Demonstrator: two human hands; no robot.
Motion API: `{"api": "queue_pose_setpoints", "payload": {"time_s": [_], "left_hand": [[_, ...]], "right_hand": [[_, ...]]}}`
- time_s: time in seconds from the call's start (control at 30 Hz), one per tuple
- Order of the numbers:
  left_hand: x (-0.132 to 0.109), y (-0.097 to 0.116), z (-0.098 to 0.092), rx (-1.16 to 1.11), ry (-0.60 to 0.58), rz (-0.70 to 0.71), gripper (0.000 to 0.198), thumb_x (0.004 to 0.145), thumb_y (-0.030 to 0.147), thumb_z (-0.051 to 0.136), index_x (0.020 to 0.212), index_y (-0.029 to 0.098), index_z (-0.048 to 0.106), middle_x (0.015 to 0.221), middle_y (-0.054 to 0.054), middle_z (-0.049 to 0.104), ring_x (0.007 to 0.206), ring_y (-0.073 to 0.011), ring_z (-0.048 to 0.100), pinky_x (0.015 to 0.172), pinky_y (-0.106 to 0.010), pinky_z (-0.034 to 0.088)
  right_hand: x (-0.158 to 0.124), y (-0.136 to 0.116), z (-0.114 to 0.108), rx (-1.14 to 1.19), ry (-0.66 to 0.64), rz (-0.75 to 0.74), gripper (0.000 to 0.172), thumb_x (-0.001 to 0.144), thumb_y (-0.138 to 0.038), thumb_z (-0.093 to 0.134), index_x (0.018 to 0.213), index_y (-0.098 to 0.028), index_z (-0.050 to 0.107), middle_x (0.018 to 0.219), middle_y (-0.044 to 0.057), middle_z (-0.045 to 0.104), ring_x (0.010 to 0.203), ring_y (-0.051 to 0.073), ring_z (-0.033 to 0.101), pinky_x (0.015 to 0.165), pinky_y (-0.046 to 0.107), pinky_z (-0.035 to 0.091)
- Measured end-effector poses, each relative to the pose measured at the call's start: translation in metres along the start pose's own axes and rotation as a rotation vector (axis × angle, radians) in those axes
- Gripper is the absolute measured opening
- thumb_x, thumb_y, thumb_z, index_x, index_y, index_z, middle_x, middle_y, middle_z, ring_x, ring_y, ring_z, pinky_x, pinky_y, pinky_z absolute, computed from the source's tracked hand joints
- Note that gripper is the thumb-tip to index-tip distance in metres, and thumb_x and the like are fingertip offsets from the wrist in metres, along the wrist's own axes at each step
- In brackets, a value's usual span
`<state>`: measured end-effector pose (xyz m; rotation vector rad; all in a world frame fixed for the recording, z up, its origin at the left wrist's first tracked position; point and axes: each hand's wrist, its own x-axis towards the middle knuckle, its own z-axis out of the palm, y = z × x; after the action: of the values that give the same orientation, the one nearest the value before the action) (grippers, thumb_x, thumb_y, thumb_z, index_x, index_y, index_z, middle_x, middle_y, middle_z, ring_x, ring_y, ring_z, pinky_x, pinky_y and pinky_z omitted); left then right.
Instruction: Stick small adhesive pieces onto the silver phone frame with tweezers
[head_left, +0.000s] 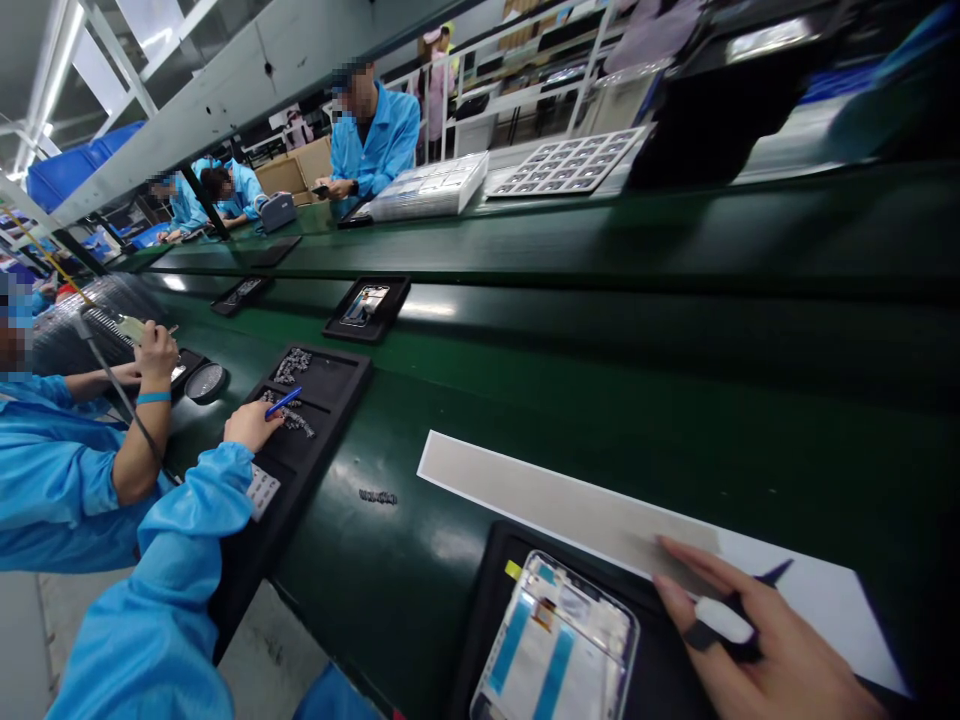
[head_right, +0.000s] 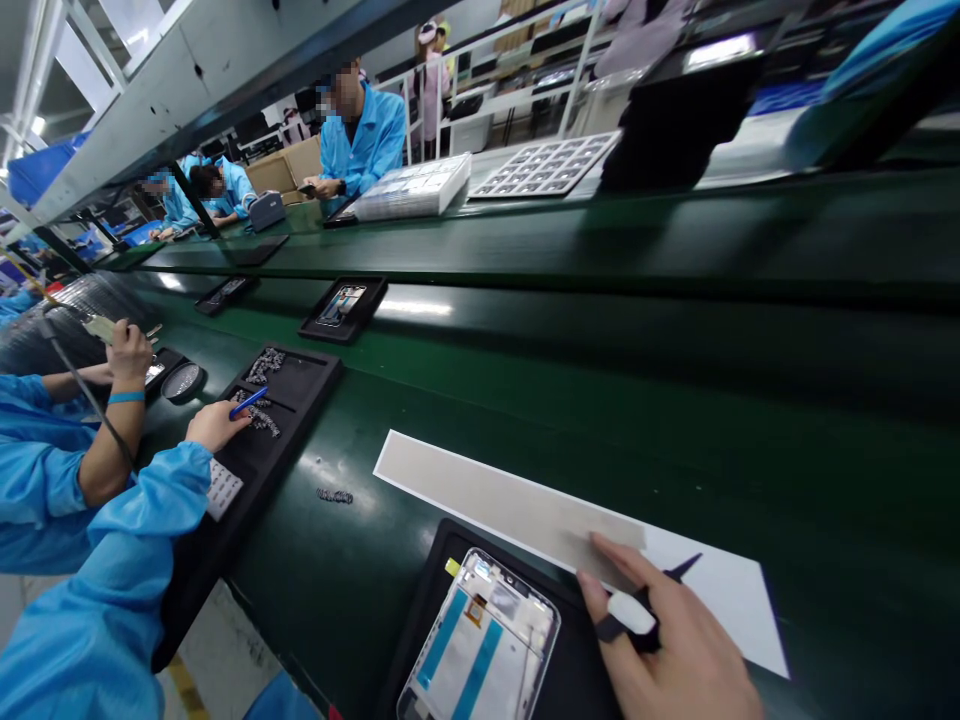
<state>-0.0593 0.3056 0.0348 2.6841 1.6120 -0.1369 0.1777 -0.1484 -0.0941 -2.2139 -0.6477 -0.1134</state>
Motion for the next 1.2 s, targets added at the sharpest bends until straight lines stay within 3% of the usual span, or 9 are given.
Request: {"api": "queue_pose_setpoints", "payload": {"time_s": [0.17, 0.3, 0.43, 0.53, 0.7, 0.93, 1.2], "left_hand": [[-0.019, 0.002, -0.026, -0.059, 0.070, 0.070, 0.023, 0.088, 0.037, 0.057, 0.097, 0.021, 0.071, 0.098, -0.008, 0.073, 0.093, -0.0277, 0.068, 0.074, -0.030, 0.048], [-0.075, 0.025, -0.031, -0.152, 0.045, 0.282, 0.021, 0.088, 0.038, 0.057, 0.094, 0.022, 0.070, 0.094, -0.003, 0.072, 0.090, -0.0212, 0.067, 0.079, -0.026, 0.049], [-0.142, 0.056, 0.003, -0.307, -0.094, 0.656, 0.017, 0.090, 0.027, 0.054, 0.097, 0.026, 0.069, 0.091, 0.001, 0.070, 0.083, -0.0161, 0.068, 0.076, -0.023, 0.050], [-0.167, 0.075, 0.038, -0.316, -0.075, 0.683, 0.020, 0.088, 0.019, 0.054, 0.099, 0.027, 0.068, 0.094, 0.002, 0.071, 0.083, -0.0162, 0.069, 0.074, -0.023, 0.051], [-0.157, 0.097, 0.071, -0.445, 0.096, 0.506, 0.022, 0.085, 0.023, 0.059, 0.101, 0.030, 0.073, 0.101, 0.001, 0.075, 0.091, -0.0215, 0.071, 0.075, -0.027, 0.054], [-0.142, 0.098, 0.068, -0.543, 0.090, 0.403, 0.019, 0.085, 0.036, 0.061, 0.093, 0.026, 0.076, 0.093, -0.001, 0.077, 0.086, -0.0242, 0.073, 0.072, -0.030, 0.054], [-0.138, 0.098, 0.065, -0.740, 0.053, 0.349, 0.028, 0.081, 0.045, 0.061, 0.087, 0.021, 0.074, 0.083, -0.001, 0.076, 0.079, -0.0218, 0.073, 0.071, -0.027, 0.057]], "right_hand": [[0.003, -0.007, -0.004, 0.011, -0.045, -0.007, 0.041, 0.084, -0.063, 0.052, 0.107, -0.031, 0.064, 0.103, 0.016, 0.072, 0.092, 0.035, 0.069, 0.060, 0.046, 0.053], [0.002, -0.011, -0.001, -0.054, 0.009, -0.069, 0.046, 0.087, -0.060, 0.044, 0.108, -0.024, 0.063, 0.103, 0.014, 0.072, 0.094, 0.036, 0.068, 0.072, 0.047, 0.055], [-0.003, -0.018, 0.002, -0.092, 0.054, -0.122, 0.040, 0.091, -0.049, 0.044, 0.113, -0.020, 0.062, 0.106, 0.014, 0.072, 0.096, 0.032, 0.068, 0.082, 0.044, 0.054], [-0.008, -0.024, 0.002, -0.140, 0.093, -0.149, 0.036, 0.094, -0.041, 0.043, 0.117, -0.019, 0.060, 0.111, 0.013, 0.071, 0.103, 0.030, 0.067, 0.095, 0.048, 0.049], [-0.011, -0.030, 0.001, -0.166, 0.152, -0.232, 0.033, 0.098, -0.035, 0.041, 0.122, -0.019, 0.057, 0.114, 0.012, 0.071, 0.113, 0.029, 0.064, 0.105, 0.052, 0.041], [-0.011, -0.037, -0.003, -0.124, 0.189, -0.255, 0.030, 0.100, -0.037, 0.043, 0.118, -0.021, 0.061, 0.110, 0.010, 0.073, 0.109, 0.027, 0.067, 0.108, 0.052, 0.038], [-0.010, -0.041, -0.006, -0.105, 0.232, -0.290, 0.024, 0.099, -0.031, 0.046, 0.114, -0.020, 0.062, 0.103, 0.009, 0.075, 0.099, 0.026, 0.071, 0.106, 0.054, 0.040]]}}
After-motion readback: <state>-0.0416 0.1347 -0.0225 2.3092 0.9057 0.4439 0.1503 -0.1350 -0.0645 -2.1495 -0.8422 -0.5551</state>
